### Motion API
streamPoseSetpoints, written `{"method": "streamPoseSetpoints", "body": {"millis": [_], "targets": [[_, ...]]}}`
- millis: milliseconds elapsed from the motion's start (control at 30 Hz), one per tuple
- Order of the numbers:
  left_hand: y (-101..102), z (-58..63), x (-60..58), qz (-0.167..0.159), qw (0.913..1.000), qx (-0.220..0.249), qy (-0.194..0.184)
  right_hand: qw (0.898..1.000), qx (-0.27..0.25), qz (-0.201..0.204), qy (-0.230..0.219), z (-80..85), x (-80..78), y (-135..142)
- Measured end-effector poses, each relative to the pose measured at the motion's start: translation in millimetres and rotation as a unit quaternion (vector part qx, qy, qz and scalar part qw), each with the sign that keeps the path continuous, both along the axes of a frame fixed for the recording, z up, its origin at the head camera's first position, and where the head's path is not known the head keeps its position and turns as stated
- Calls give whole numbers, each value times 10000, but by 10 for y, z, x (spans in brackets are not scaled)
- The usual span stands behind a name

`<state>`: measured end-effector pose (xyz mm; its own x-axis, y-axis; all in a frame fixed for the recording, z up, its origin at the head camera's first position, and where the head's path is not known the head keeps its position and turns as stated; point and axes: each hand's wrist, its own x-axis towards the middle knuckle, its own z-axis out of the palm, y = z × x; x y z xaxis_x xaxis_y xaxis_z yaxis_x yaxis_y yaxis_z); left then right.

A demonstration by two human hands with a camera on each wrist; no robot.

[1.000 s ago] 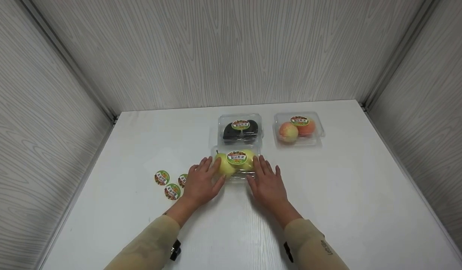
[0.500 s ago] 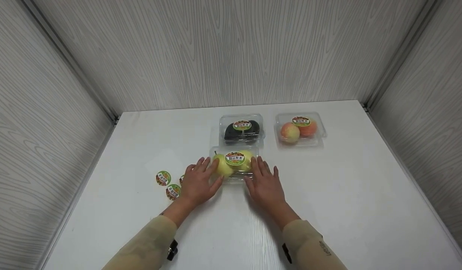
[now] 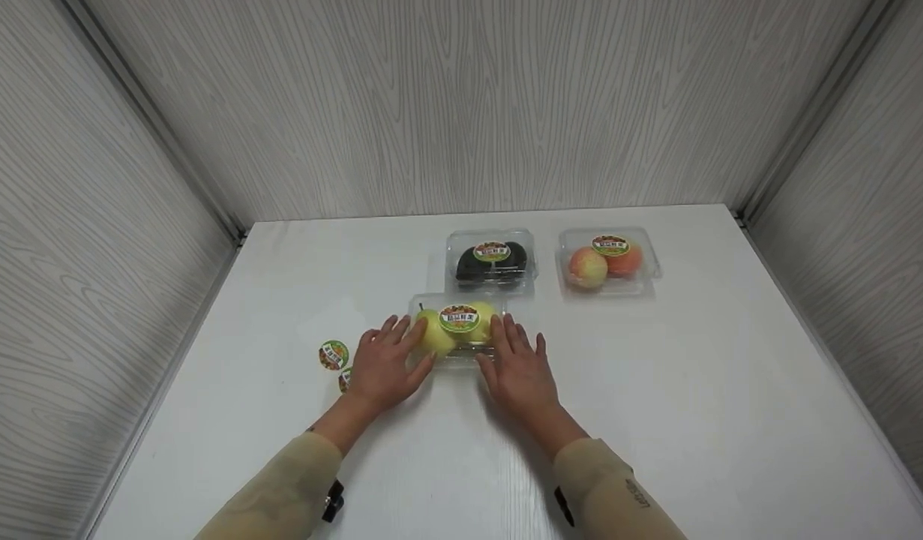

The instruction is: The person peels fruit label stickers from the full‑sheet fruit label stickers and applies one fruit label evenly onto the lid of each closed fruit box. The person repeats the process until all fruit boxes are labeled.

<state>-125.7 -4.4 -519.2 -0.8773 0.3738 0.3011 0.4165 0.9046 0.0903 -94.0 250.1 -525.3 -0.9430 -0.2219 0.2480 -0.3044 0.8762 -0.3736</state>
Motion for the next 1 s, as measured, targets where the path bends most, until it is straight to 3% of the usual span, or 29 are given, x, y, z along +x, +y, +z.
{"method": "streamPoseSetpoints", "body": {"millis": [233, 700, 1000], "targets": [[-176, 32, 6, 87, 9998, 35, -185, 9997, 109, 150, 184, -6, -49, -158], [-527, 23, -20, 292, 9992, 57, -259, 9990, 234, 346, -138, 50, -171, -466], [-677, 106, -92, 292, 9987, -239, -335, 9955, 815, 470, -57, 134, -297, -587]]}}
